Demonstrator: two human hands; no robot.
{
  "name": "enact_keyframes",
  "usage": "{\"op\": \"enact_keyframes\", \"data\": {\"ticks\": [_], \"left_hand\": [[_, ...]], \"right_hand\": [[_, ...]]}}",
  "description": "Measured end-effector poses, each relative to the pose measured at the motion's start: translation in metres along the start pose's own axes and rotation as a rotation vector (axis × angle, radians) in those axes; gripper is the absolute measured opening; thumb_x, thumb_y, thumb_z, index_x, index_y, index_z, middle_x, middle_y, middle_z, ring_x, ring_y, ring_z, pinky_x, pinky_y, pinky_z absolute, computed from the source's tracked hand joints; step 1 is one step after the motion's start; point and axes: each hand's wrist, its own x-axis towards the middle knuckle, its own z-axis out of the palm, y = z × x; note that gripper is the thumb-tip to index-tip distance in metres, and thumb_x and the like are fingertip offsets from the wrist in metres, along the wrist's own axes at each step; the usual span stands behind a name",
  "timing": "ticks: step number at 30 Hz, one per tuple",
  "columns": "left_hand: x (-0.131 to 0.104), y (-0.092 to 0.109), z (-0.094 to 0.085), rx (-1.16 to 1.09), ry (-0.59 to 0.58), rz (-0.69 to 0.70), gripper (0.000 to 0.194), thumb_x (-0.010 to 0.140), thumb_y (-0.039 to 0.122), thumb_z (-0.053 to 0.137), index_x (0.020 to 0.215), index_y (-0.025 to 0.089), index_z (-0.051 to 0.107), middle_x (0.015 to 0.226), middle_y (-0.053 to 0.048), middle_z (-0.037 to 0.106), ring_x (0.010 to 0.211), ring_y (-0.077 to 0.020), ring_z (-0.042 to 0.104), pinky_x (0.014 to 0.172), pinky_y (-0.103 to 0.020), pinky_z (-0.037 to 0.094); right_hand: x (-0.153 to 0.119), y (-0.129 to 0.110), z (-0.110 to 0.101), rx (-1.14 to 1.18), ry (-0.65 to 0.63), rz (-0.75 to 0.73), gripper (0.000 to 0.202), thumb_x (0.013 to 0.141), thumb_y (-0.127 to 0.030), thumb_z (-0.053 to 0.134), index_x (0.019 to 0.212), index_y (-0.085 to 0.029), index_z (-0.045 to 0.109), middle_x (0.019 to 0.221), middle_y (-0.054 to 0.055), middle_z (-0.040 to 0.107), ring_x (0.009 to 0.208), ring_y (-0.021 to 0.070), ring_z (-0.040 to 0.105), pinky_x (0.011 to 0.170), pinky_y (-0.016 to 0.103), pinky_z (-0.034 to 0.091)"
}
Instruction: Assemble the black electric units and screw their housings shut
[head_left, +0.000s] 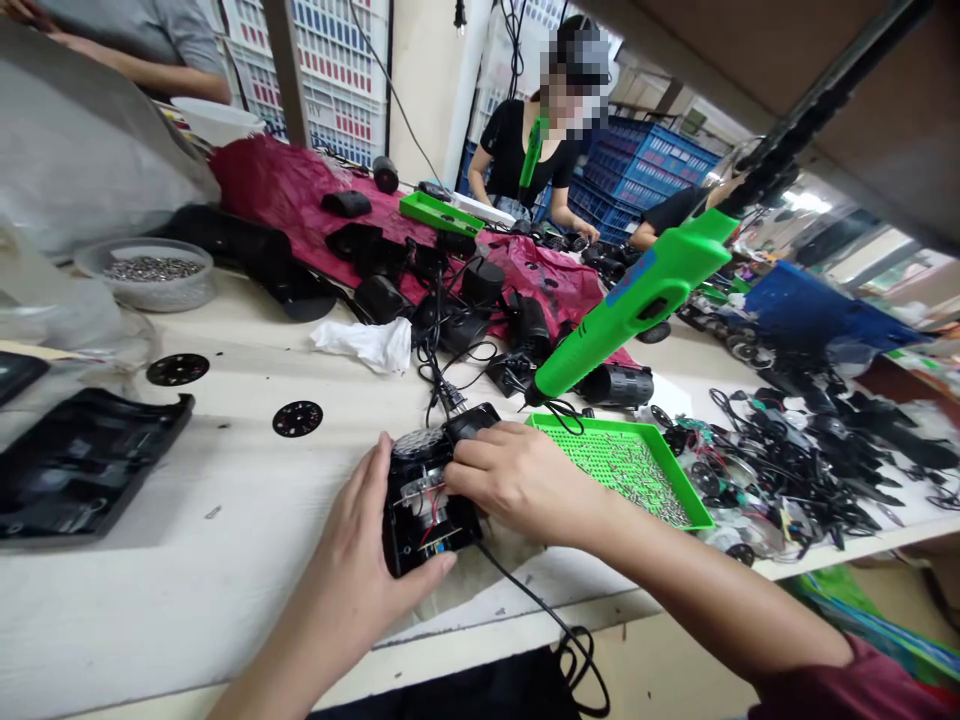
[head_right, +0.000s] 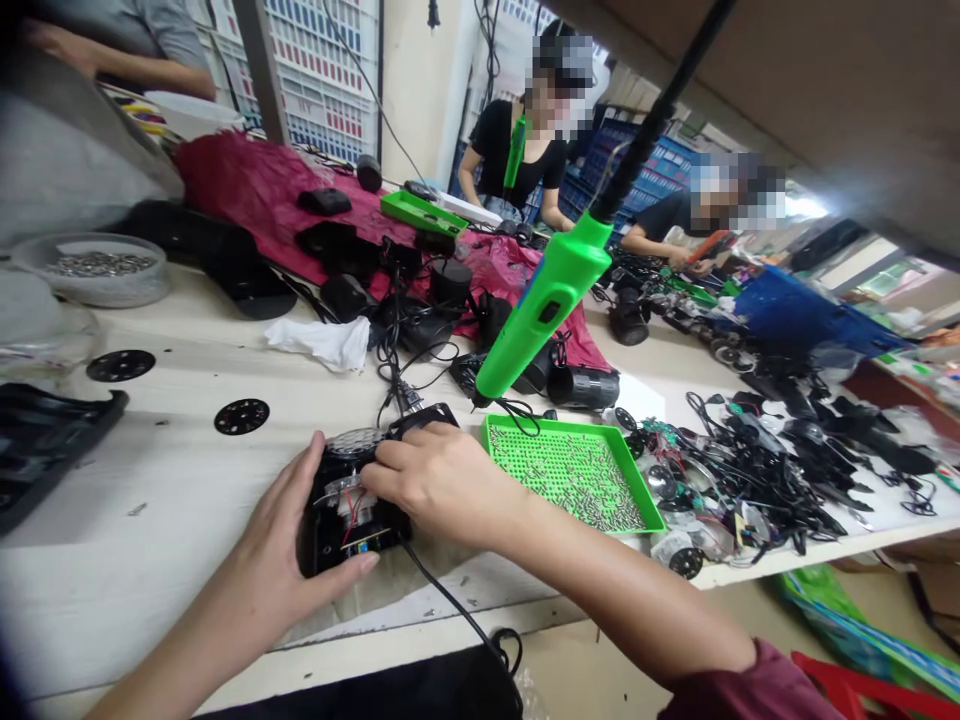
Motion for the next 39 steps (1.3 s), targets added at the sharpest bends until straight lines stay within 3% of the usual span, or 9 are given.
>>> {"op": "enact_keyframes", "data": {"ticks": [10, 24, 33, 36, 39], "left_hand": [[0.001, -0.002, -0.002, -0.026, 0.001, 0.028, 0.102, 0.078, 0.045, 0.066, 0.155, 0.027, 0.002, 0.153, -0.016, 0.035, 0.14, -0.0331, 0.036, 0.108, -0.056, 0.038], [0.0, 0.0, -0.001, -0.034, -0.011, 0.026, 0.096, 0.081, 0.049, 0.062, 0.155, 0.029, 0.004, 0.155, -0.014, 0.032, 0.141, -0.0329, 0.034, 0.108, -0.056, 0.037], [0.002, 0.0, -0.001, -0.05, -0.048, 0.01, 0.095, 0.081, 0.048, 0.063, 0.155, 0.027, 0.007, 0.157, -0.015, 0.028, 0.142, -0.0325, 0.03, 0.112, -0.058, 0.029], [0.003, -0.002, -0.007, -0.142, -0.1, -0.036, 0.085, 0.085, 0.05, 0.059, 0.154, 0.031, 0.012, 0.159, -0.01, 0.027, 0.144, -0.0305, 0.027, 0.114, -0.057, 0.027], [0.004, -0.002, -0.011, -0.237, -0.092, -0.143, 0.071, 0.089, 0.05, 0.054, 0.151, 0.033, 0.024, 0.157, -0.006, 0.032, 0.144, -0.027, 0.028, 0.116, -0.053, 0.026]], "right_hand": [[0.004, 0.004, 0.0, 0.004, -0.099, -0.043, 0.01, 0.098, -0.02, 0.053, 0.09, -0.019, 0.06, 0.08, 0.0, 0.061, 0.069, 0.0176, 0.053, 0.065, 0.033, 0.034], [0.005, 0.009, 0.005, 0.055, -0.118, -0.102, 0.015, 0.1, -0.02, 0.05, 0.09, -0.017, 0.06, 0.08, 0.001, 0.062, 0.069, 0.0172, 0.052, 0.066, 0.032, 0.035], [0.004, 0.007, 0.008, 0.049, -0.116, -0.083, 0.016, 0.1, -0.02, 0.048, 0.09, -0.017, 0.061, 0.081, 0.001, 0.062, 0.069, 0.0174, 0.055, 0.066, 0.032, 0.037], [0.002, 0.005, 0.008, 0.048, -0.123, -0.029, 0.02, 0.101, -0.024, 0.047, 0.089, -0.016, 0.062, 0.082, 0.002, 0.064, 0.069, 0.0169, 0.056, 0.065, 0.031, 0.039], [-0.008, 0.004, 0.005, 0.124, -0.059, 0.144, 0.026, 0.1, -0.034, 0.048, 0.099, -0.014, 0.064, 0.088, 0.005, 0.067, 0.076, 0.0178, 0.061, 0.068, 0.031, 0.043]]}}
